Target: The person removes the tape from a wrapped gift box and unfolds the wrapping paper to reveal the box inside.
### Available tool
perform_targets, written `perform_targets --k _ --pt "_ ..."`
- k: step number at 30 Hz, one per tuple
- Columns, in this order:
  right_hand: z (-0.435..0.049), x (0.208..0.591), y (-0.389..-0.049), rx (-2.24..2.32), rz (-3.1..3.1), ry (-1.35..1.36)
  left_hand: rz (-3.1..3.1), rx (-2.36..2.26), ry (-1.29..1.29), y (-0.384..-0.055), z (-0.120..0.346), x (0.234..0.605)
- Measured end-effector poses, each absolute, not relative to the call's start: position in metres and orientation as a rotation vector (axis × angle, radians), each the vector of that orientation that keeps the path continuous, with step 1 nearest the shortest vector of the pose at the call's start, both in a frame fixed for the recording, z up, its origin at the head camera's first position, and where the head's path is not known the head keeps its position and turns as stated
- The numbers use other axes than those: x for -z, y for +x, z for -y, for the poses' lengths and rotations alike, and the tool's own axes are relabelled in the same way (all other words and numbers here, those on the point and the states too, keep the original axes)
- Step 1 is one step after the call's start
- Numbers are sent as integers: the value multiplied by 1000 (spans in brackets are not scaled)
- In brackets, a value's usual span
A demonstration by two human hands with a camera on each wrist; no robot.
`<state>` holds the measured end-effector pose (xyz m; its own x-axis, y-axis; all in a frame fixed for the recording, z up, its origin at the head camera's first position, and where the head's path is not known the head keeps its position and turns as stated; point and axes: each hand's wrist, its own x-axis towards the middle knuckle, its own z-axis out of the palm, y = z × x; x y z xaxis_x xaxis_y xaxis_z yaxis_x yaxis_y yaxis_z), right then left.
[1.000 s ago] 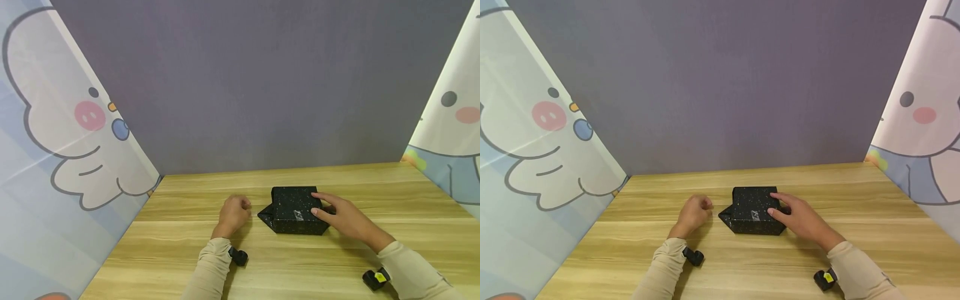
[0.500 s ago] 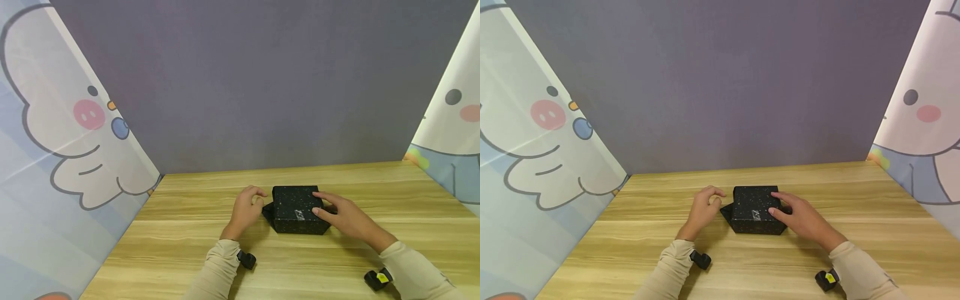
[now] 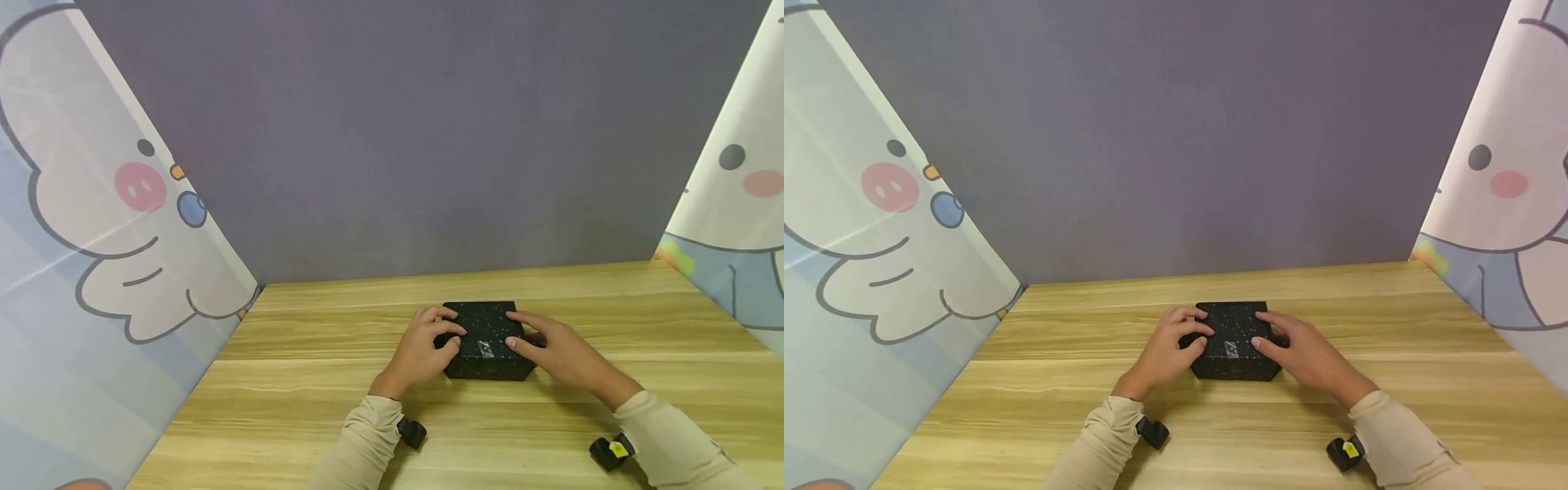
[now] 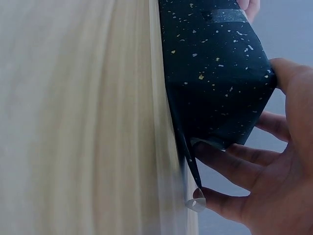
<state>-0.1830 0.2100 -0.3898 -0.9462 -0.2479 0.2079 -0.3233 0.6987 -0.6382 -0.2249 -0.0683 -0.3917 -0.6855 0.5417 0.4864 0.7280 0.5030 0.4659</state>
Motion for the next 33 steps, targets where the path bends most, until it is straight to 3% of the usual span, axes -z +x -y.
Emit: perform_targets --k 10,25,33 --pt "-210 381 -183 -1077 2811 486 2475 830 -1083 -216 47 387" --pt "-208 388 -180 -1059 2784 493 2599 877 -798 -198 27 379" --pt "-208 386 -179 -1080 2782 501 2643 836 -772 -198 24 374"
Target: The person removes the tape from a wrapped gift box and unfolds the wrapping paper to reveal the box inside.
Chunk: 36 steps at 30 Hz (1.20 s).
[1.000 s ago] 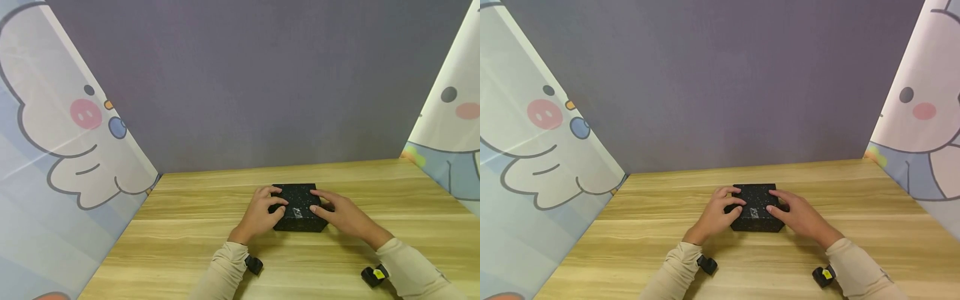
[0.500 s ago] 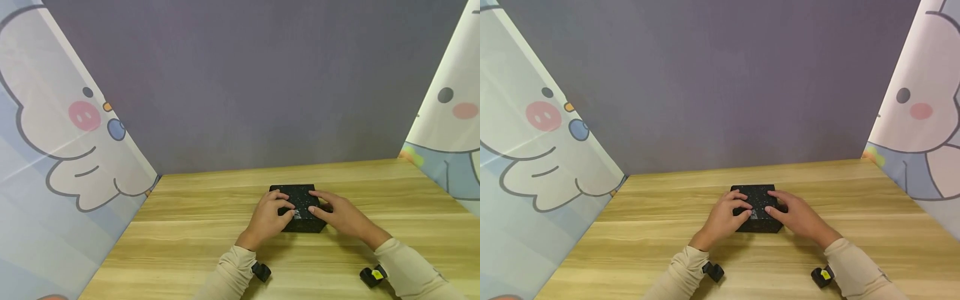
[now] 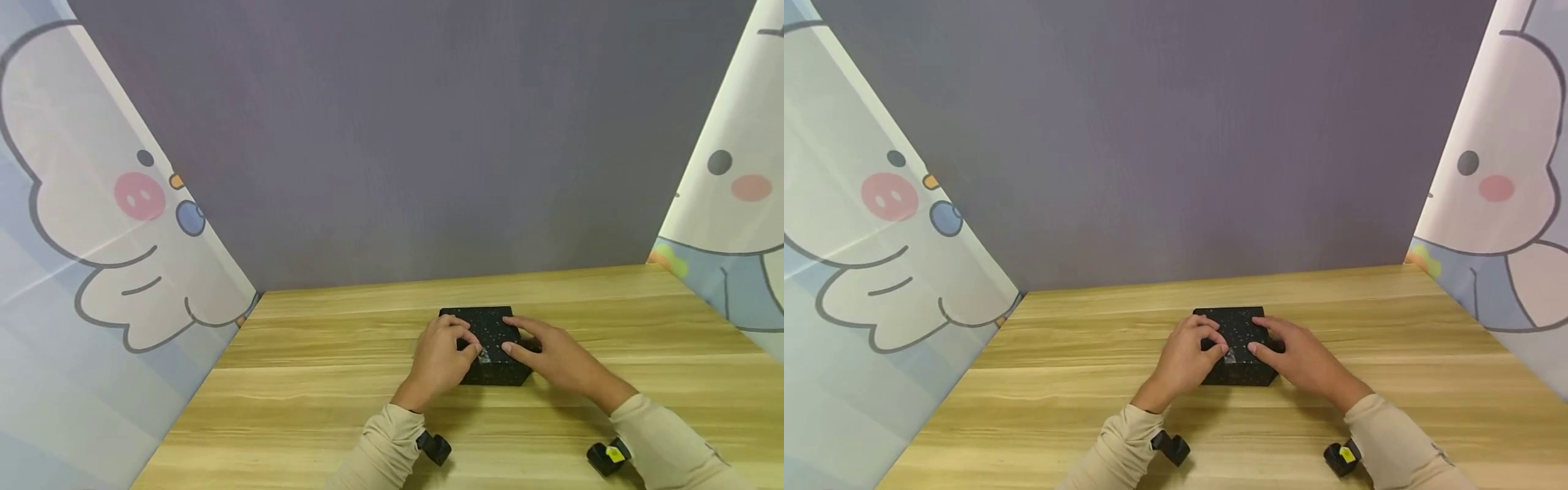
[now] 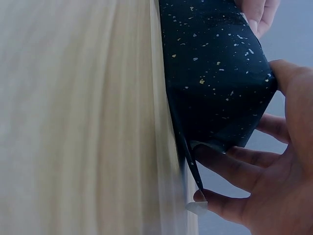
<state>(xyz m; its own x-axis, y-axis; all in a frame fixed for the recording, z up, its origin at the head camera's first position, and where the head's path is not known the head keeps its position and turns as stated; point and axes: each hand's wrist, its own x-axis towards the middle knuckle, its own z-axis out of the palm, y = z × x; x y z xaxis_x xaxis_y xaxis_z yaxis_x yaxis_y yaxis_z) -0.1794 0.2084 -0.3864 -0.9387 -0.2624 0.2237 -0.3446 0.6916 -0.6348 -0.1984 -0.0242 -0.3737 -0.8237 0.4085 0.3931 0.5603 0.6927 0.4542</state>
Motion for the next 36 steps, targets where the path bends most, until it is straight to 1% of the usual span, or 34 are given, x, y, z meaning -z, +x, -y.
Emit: perform_targets --k 3,10,18,24,36 --pt "-208 386 -180 -1067 2779 499 2661 814 -766 -199 24 373" --pt "-207 390 -180 -1062 2772 497 2730 935 -740 -195 23 373" --pt "-207 391 -179 -1063 2772 498 2691 807 -861 -195 26 377" --pt "-209 386 -181 -1043 2778 501 2660 884 -918 -202 30 377" --pt "-209 388 -180 -1086 2782 501 2688 886 -801 -195 23 376"
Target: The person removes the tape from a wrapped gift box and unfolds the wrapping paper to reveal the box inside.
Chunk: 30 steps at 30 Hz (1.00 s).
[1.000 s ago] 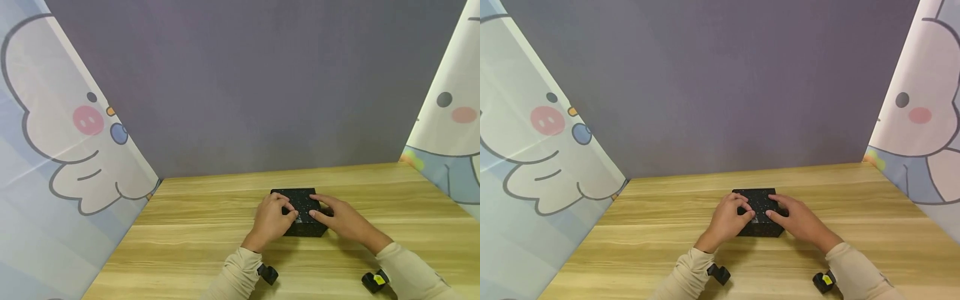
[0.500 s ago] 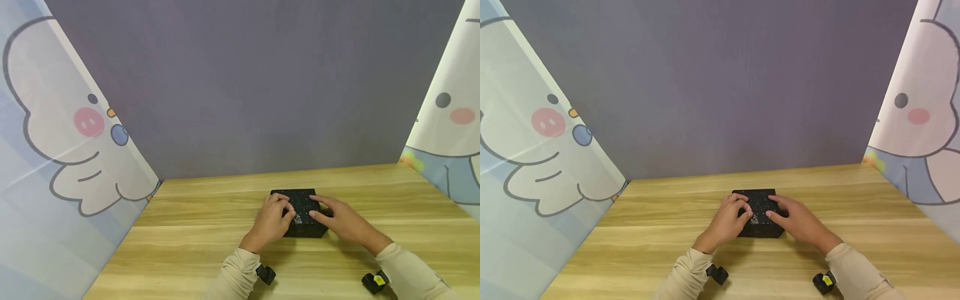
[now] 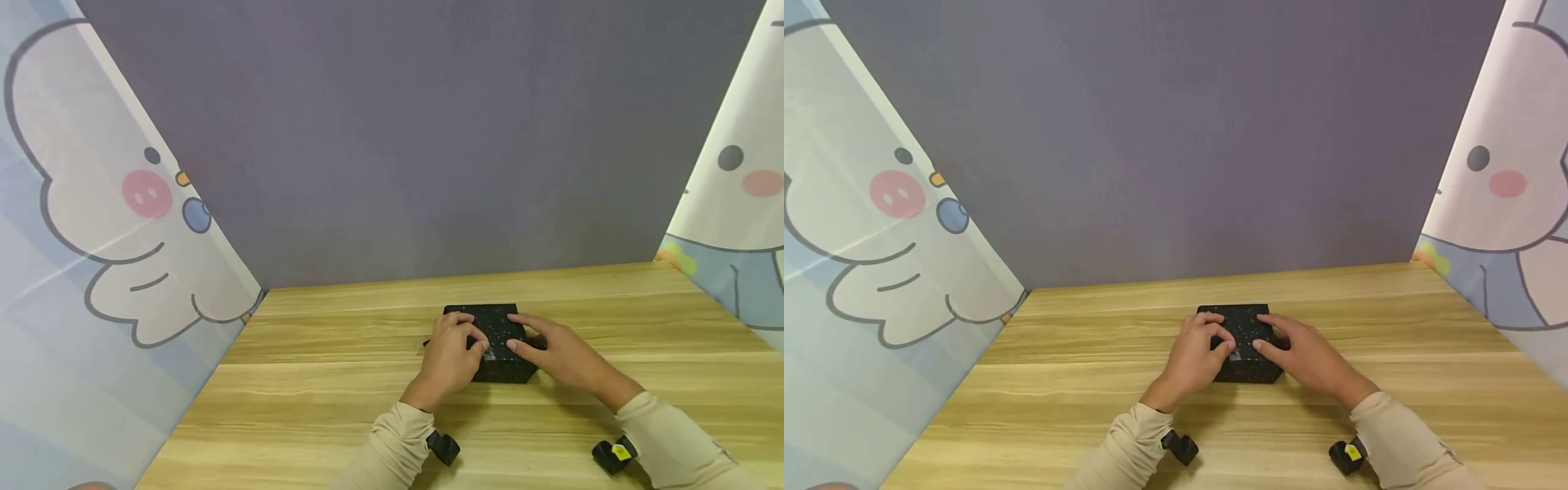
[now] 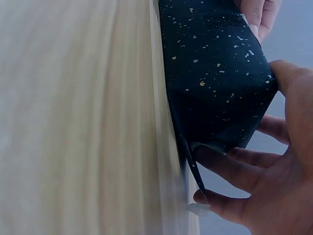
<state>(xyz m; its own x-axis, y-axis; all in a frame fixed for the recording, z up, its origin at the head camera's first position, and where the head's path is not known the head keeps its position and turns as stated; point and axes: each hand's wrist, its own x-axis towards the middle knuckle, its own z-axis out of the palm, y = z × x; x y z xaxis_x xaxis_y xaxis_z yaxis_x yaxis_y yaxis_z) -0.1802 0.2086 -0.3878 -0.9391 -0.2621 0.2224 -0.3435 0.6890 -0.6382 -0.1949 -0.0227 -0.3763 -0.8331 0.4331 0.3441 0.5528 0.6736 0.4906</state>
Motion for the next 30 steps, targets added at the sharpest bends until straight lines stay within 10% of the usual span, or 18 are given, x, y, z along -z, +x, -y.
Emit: perform_targets --k 30 --pt "-210 386 -179 -1082 2795 503 2759 719 -1004 -194 29 364"
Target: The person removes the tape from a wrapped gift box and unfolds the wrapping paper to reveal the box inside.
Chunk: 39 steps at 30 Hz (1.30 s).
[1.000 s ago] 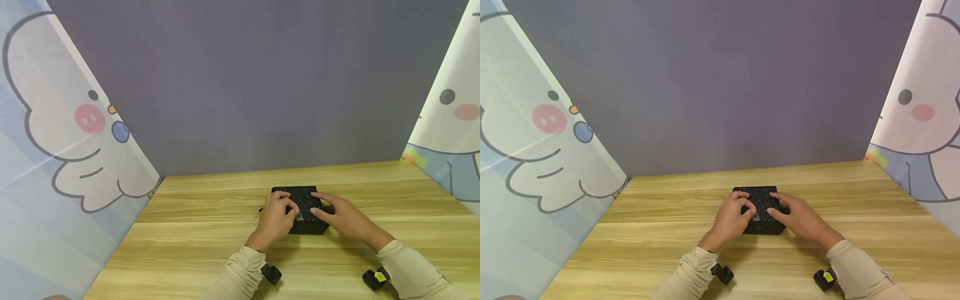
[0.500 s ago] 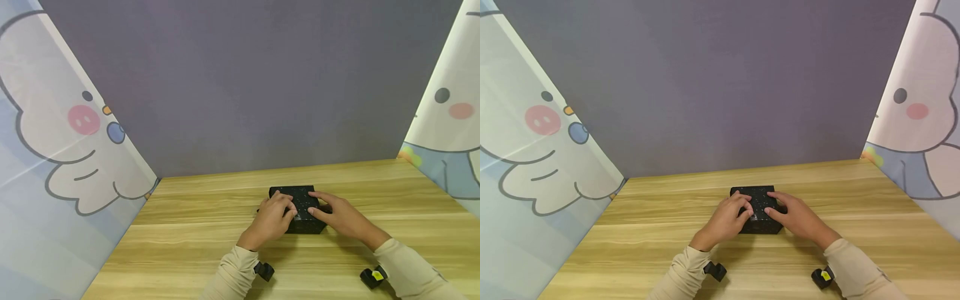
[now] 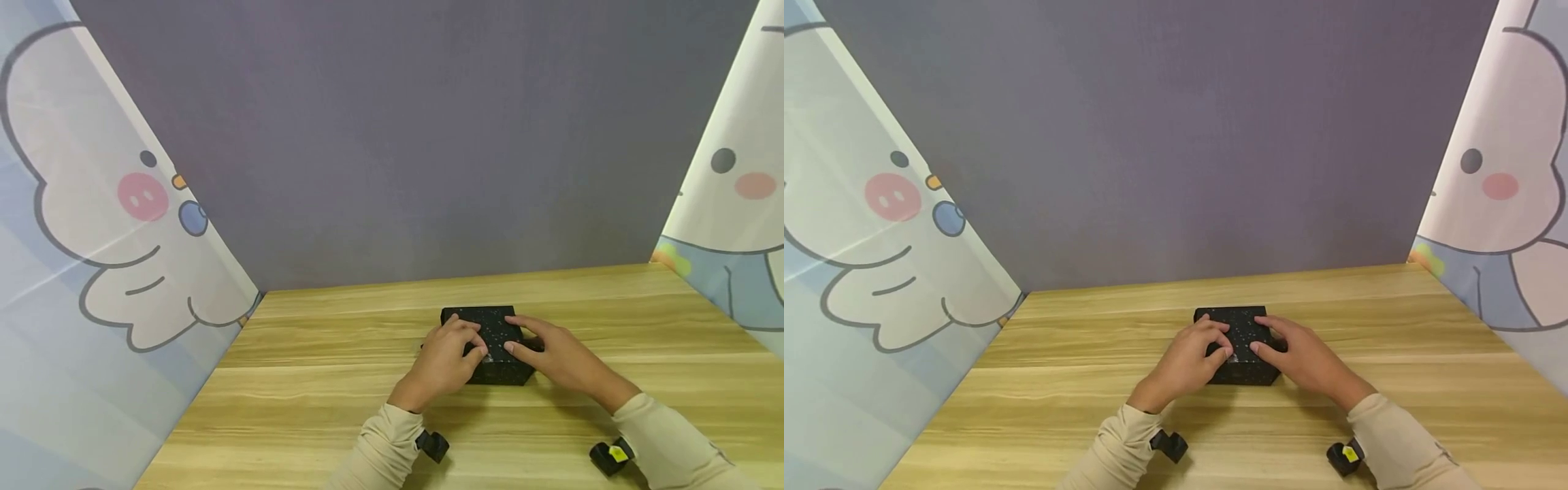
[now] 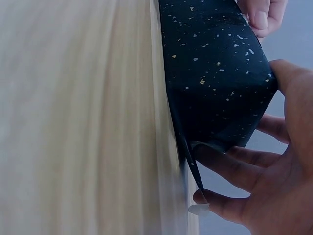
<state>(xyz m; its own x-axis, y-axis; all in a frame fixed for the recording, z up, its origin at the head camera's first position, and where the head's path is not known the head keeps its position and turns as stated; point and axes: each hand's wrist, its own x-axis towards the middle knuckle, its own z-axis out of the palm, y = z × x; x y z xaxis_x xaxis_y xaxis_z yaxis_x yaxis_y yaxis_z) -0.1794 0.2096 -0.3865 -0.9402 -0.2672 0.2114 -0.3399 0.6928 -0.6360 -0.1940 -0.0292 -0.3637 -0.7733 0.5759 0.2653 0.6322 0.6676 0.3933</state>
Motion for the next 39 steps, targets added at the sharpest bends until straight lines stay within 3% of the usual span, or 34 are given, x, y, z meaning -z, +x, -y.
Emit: perform_targets --k 16,26,39 --pt "-213 387 -182 -1068 2784 499 2821 847 -1160 -193 36 348" --pt "-211 386 -182 -1097 2772 524 2786 554 -1293 -185 30 351" --pt "-211 388 -181 -1096 2779 518 2779 581 -1411 -184 33 352"
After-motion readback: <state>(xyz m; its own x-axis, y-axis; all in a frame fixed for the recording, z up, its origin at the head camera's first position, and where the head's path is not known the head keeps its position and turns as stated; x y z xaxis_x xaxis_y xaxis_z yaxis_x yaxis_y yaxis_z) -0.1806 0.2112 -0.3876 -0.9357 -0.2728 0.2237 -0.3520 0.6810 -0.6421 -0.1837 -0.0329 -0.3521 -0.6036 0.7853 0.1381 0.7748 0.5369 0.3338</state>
